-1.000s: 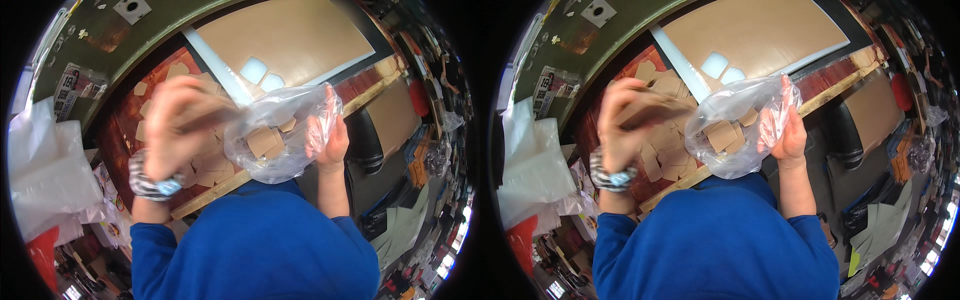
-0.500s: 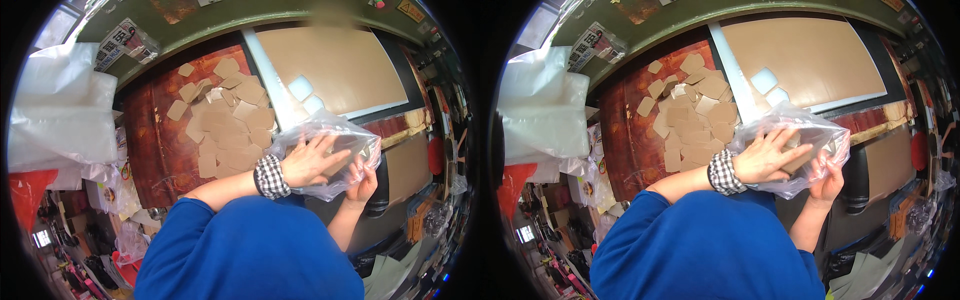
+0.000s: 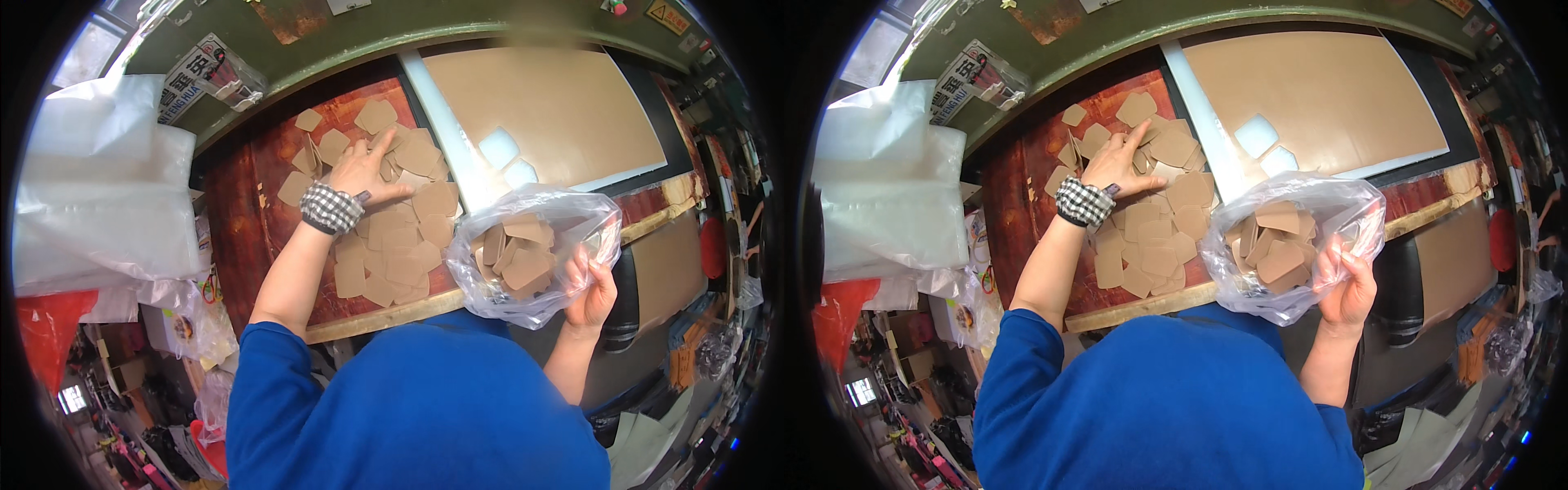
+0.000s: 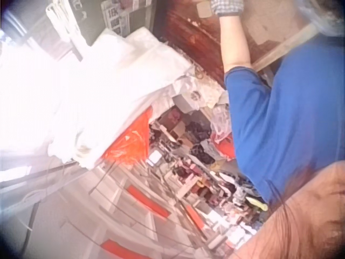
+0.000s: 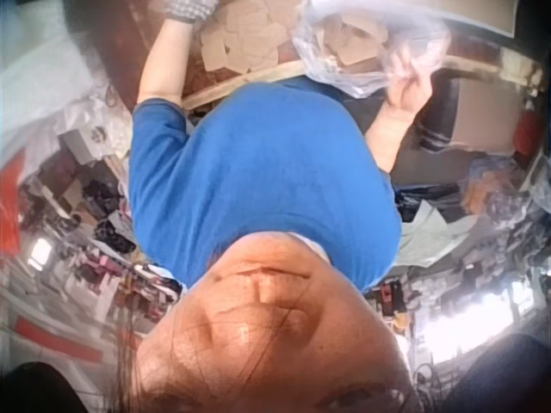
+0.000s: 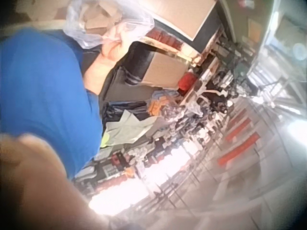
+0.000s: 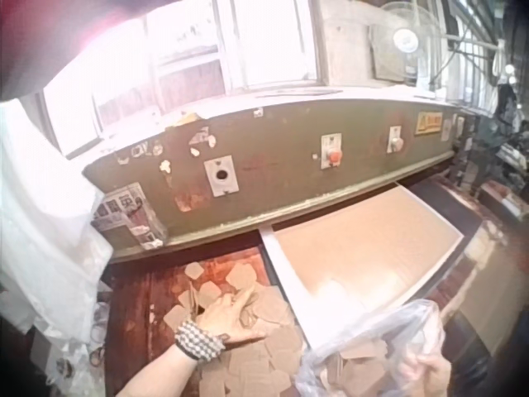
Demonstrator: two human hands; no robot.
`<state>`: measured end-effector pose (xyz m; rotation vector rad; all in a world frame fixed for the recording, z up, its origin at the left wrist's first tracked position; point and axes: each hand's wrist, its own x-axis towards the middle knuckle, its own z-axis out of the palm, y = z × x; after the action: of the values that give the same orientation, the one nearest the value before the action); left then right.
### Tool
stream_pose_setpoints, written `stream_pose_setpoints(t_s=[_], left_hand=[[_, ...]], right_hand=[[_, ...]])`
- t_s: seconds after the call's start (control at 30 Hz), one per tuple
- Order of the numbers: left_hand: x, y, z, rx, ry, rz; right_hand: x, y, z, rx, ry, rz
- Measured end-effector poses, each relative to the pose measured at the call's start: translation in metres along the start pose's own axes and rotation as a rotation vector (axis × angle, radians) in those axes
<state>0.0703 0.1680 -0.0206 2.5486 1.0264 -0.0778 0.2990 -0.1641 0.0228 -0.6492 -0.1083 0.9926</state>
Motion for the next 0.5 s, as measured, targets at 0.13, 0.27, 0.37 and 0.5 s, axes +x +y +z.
stream_pose_setpoints(t_s=[0.13, 0.27, 0.37, 0.5], left_hand=[[-0.027, 0.013, 0.003, 0.013, -0.017, 0.027], [-0.037, 0.021, 0.002, -0.177, 0.032, -0.028], [-0.037, 0.020, 0.004, -0.265, 0.001, -0.091], [-0.041, 0.013, -0.003, -0.335, 0.087, 0.008]], right_hand=[[0.006, 0.006, 0.020, -0.027, -0.033, 0.012], [0.016, 0.011, 0.030, -0.056, -0.071, 0.018], [0.022, 0.013, 0.031, -0.085, -0.118, 0.022], [0.025, 0.008, 0.029, -0.108, -0.096, 0.033]])
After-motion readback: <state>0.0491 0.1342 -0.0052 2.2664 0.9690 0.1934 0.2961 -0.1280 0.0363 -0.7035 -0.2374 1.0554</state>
